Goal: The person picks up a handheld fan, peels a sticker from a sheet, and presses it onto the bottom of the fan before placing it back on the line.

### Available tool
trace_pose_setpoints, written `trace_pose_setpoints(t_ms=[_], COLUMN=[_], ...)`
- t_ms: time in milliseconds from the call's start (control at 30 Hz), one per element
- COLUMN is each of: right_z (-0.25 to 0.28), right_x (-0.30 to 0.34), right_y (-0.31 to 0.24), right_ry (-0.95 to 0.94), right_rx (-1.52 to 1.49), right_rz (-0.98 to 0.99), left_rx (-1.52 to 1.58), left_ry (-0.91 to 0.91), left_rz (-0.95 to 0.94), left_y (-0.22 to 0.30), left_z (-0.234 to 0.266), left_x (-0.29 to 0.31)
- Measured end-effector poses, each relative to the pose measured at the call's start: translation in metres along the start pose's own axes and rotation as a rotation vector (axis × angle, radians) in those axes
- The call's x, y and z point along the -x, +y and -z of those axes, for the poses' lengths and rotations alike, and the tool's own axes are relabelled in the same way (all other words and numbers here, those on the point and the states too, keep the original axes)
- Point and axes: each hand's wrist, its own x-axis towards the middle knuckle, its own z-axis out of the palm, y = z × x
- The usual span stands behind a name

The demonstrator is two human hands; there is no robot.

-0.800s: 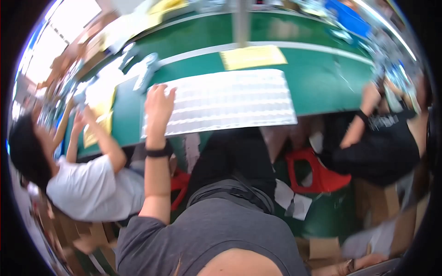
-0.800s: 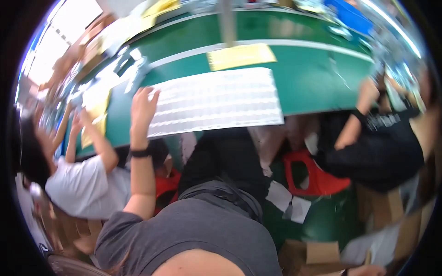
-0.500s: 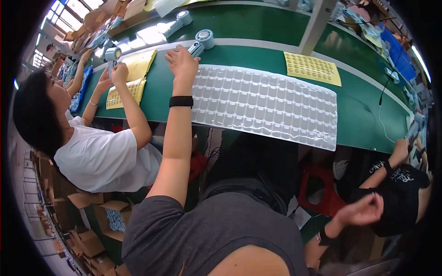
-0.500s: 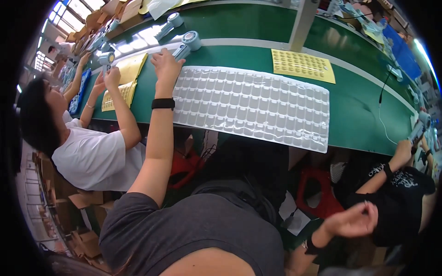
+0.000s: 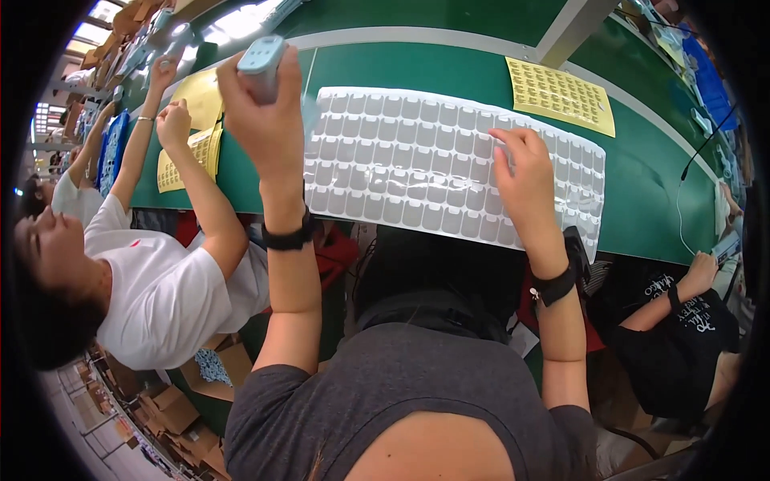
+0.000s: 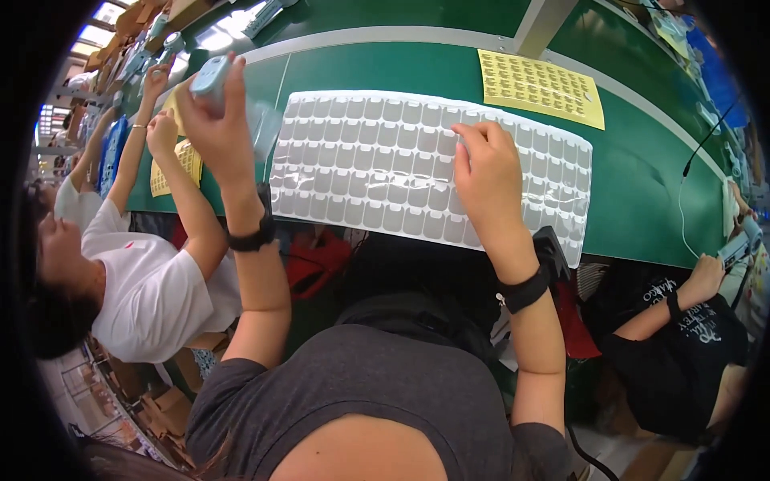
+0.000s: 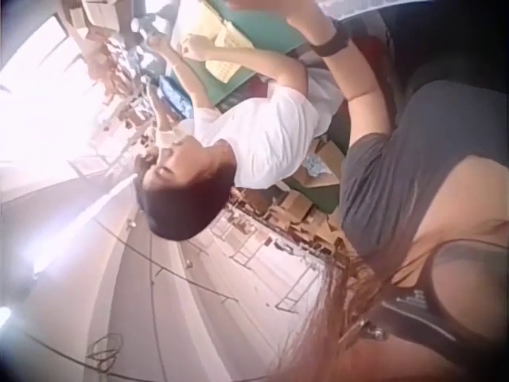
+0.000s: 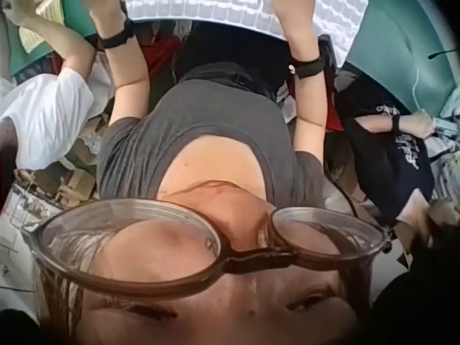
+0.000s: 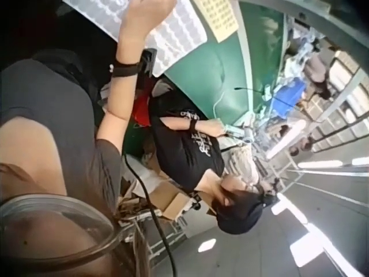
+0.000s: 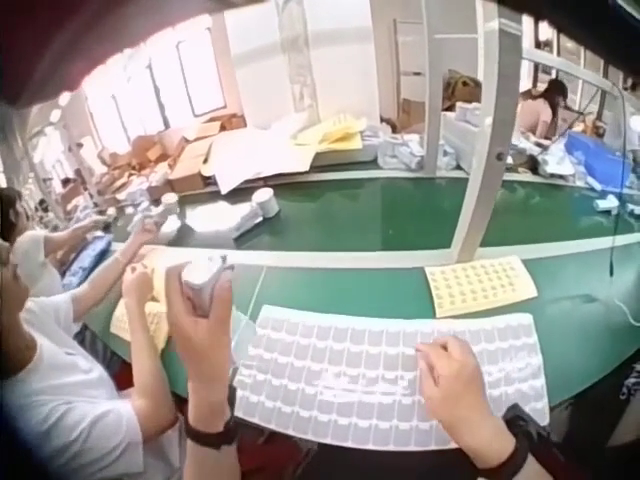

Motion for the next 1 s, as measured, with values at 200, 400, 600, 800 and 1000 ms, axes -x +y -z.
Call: trace_pose_setpoints(t_ms=[200, 400, 600, 800, 1000], right_z=[-0.022, -0.022, -0.020, -0.024, -0.018], right_x=[0.004, -0.003, -0.007, -0.006, -0.011], right_y=[0.018, 0.013, 0.014, 0.008, 0.009], right_ry=[0.151, 0.121, 0.142, 0.148, 0.109], right_rx=[0.091, 0.041, -0.048, 0.032, -0.048], right_rz=[0.025, -0.099, -0.215, -0.146, -0.187], left_rx=[0.546, 0.615, 0.671, 0.588, 0.612], left_ry=[-0.008, -0.145, -0.342, -0.388, -0.577], left_rz=[0.052, 0.110, 0.106, 0.165, 0.106], left_y=[0.042, 0.042, 0.037, 0.040, 0.035], left_z=[-0.001, -0.023, -0.041, -0.052, -0.055], left_x=[0.025, 0.045, 0.053, 0.059, 0.060])
